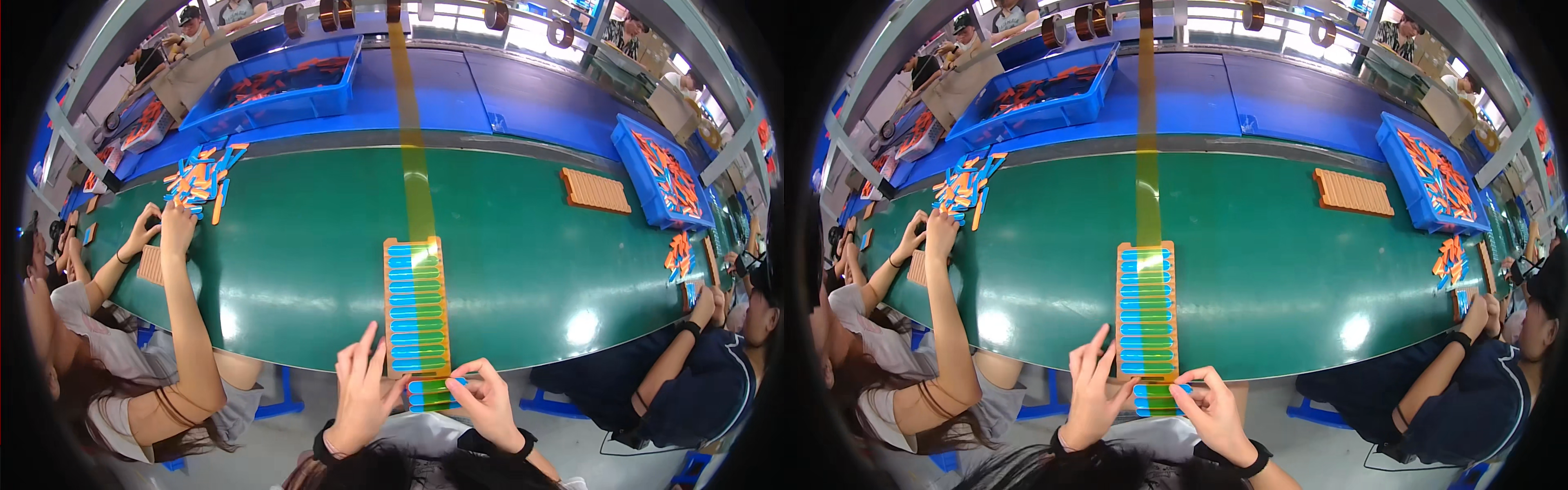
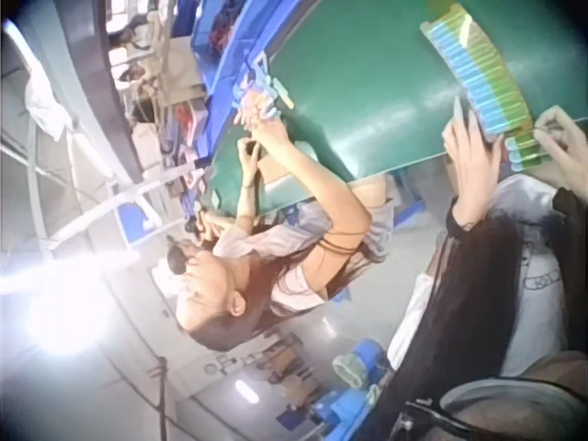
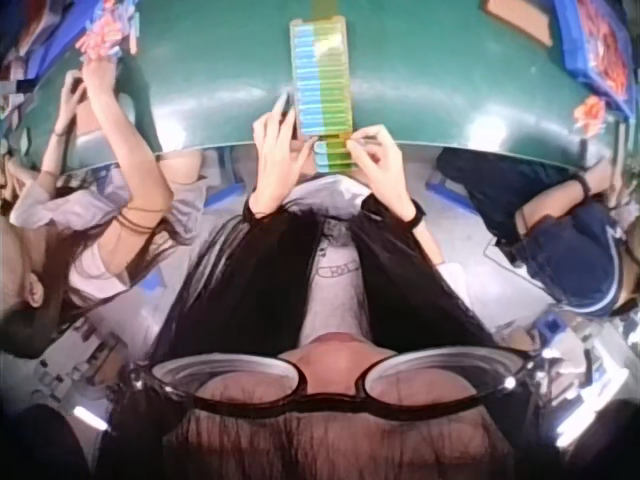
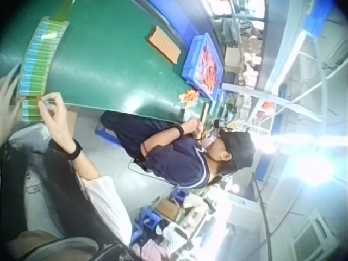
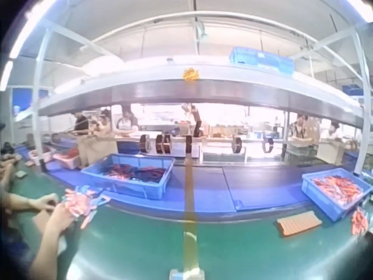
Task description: Assembling small blue and green plastic pieces onto a brown plastic base at a factory assembly line.
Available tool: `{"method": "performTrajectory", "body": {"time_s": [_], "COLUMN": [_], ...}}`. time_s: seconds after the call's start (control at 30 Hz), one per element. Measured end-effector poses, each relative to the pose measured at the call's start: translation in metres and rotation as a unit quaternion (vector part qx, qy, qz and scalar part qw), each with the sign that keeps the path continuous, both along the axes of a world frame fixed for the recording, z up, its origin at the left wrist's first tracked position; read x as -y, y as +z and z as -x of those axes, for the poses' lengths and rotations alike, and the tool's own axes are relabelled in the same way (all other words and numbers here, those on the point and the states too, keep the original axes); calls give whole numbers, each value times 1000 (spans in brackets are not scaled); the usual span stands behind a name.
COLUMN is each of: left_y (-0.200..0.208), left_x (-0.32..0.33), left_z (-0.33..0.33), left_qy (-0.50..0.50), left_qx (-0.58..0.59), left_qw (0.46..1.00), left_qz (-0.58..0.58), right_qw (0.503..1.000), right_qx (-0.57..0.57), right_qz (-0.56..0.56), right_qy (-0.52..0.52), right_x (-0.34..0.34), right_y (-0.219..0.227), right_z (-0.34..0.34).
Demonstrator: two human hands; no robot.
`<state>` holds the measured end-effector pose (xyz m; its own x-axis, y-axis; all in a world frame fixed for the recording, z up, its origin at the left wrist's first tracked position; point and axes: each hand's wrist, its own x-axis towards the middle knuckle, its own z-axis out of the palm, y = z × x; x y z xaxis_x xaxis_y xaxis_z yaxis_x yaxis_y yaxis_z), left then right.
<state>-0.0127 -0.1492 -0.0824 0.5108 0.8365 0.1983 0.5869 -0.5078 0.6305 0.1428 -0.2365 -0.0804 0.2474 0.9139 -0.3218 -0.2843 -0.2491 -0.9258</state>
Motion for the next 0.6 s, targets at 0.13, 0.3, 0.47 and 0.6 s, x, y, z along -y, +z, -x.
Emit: {"method": "performTrajectory", "body": {"time_s": [0.13, 0.3, 0.47, 0.6], "left_y": [-1, -2, -3, -5], "left_x": [9, 9, 3, -7], "left_z": [-6, -11, -8, 0], "left_qy": [1, -5, -30, -67], "left_qx": [5, 1, -11, -4], "left_qw": [1000, 1000, 999, 997], "left_qz": [1, -9, -9, -41], "right_qw": [999, 997, 997, 997], "right_qx": [-30, -42, -54, -36], "right_qz": [19, 23, 27, 44], "right_qy": [-26, -64, -55, -51], "right_x": [-4, -8, -11, -11], "right_y": [-3, -6, -7, -6], "right_z": [3, 3, 0, 0]}}
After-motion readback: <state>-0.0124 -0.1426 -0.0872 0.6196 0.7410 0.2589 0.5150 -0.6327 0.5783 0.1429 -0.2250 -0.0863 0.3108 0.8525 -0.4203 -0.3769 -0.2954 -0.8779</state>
